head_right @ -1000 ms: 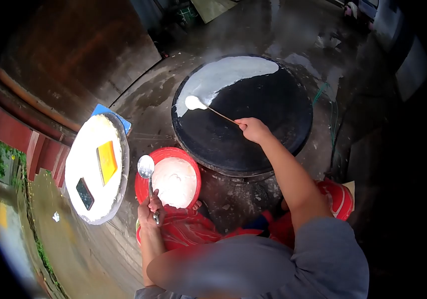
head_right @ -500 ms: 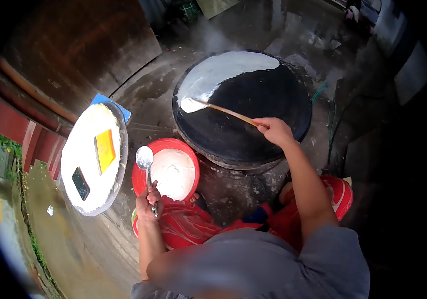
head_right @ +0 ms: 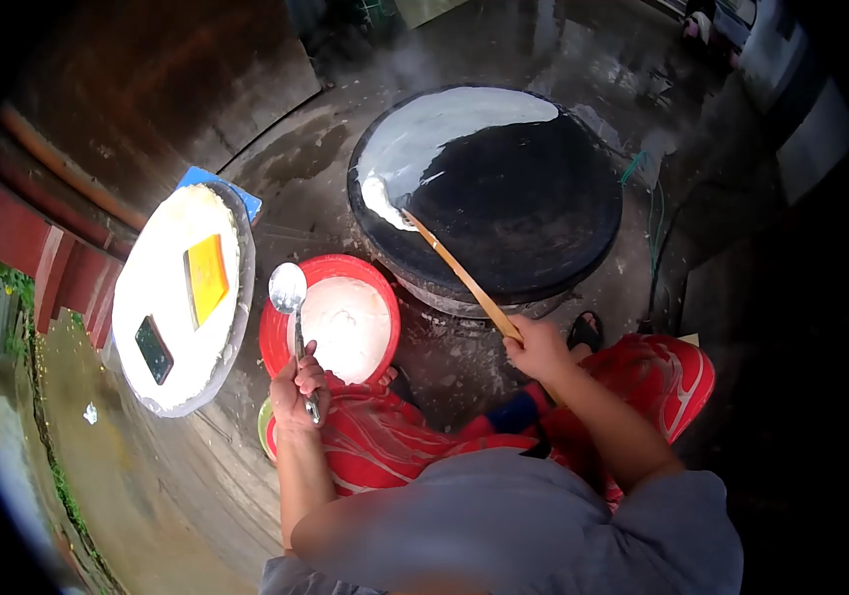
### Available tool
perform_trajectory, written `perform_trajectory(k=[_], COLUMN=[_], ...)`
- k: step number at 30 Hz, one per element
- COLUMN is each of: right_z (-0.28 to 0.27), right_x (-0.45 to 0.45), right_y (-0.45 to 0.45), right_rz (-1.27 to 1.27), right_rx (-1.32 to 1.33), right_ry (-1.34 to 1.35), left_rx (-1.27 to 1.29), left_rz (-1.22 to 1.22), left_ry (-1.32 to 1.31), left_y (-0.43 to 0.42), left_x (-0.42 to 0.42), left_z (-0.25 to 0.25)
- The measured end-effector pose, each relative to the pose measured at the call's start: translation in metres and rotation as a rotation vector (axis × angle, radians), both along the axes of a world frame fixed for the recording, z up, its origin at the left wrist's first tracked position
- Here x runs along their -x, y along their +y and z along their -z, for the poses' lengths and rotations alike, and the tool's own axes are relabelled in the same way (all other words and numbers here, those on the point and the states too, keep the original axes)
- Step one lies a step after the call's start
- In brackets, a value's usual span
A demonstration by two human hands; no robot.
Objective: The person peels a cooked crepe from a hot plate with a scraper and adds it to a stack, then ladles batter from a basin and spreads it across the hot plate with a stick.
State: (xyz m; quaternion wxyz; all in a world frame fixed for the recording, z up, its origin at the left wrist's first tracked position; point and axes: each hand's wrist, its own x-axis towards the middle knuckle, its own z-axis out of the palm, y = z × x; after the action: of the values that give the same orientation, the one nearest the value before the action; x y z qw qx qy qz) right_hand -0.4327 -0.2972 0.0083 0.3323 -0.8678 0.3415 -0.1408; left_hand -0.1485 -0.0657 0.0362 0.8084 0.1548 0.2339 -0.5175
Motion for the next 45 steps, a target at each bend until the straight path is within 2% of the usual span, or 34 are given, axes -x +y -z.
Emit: perform_trajectory(k=[1,3,5,9,12,15,17,19,22,24,26,27,29,31,32,35,38,41,43,45], right_z=[0.001,-0.001,0.004,0.02,0.04,0.031,0.018,-0.015,0.014,0.046,0.053,0.04,0.0,-0.011,-0.011,0.047,0.04,0.001,-0.007,0.024], right_x=[-0.007,-0.045,-0.104,-0.219,-0.263,-0.239,-0.197,-0.171,-0.213,-0.243,-0.242,-0.224,-0.184,-0.171,-0.167,-0.217,-0.205,-0.147,-0.144,-0.172], right_y=[0.003,0.014,0.011,0.01,0.014,0.028,0.057,0.081,0.068,0.044,0.041,0.047,0.073,0.097,0.105,0.075,0.061,0.099,0.116,0.104], right_rz=[-0.001,0.126,0.086,0.014,0.079,0.106,0.13,0.136,0.121,0.155,0.209,0.212,0.229,0.219,0.204,0.168,0.32,0.306,0.254,0.207], right_rx=[0.001,0.24,0.364,0.339,0.297,0.168,0.222,-0.011,0.112,0.134,0.208,0.211,-0.056,-0.029,-0.011,0.148,0.052,-0.068,-0.09,-0.006], right_ry=[0.002,0.191,0.092,0.388,0.301,0.367,0.288,0.271,0.369,0.327,0.258,0.26,0.313,0.297,0.278,0.314,0.249,0.195,0.275,0.259], left_rx=[-0.023,-0.015,0.012,0.011,0.015,0.009,0.006,0.008,-0.053,-0.087,-0.059,-0.055,0.0,-0.01,-0.015,-0.023,-0.02,-0.013,-0.017,-0.047], left_rz=[0.003,-0.005,0.006,0.022,0.02,-0.004,0.002,0.008,-0.015,-0.028,-0.018,-0.015,0.009,0.009,-0.006,-0.012,-0.001,0.027,0.022,0.005], left_ry=[-0.025,-0.014,-0.031,-0.054,-0.028,-0.034,-0.042,-0.093,-0.082,-0.081,-0.049,-0.046,-0.052,-0.064,-0.07,-0.088,-0.073,-0.094,-0.076,-0.085], left_y=[0.0,0.0,0.001,0.003,0.005,0.011,0.015,0.016,0.013,0.011,0.014,0.018,0.022,0.023,0.021,0.018,0.025,0.025,0.026,0.024], left_x=[0.001,0.003,0.002,0.0,0.0,0.001,-0.001,-0.003,0.002,0.003,0.002,0.001,-0.002,-0.002,-0.001,0.002,0.003,-0.002,-0.003,0.0], left_z=[-0.002,-0.002,0.0,0.007,0.006,0.006,0.007,0.006,-0.002,-0.003,-0.003,0.0,0.008,0.006,0.005,0.002,0.001,0.008,0.007,0.004])
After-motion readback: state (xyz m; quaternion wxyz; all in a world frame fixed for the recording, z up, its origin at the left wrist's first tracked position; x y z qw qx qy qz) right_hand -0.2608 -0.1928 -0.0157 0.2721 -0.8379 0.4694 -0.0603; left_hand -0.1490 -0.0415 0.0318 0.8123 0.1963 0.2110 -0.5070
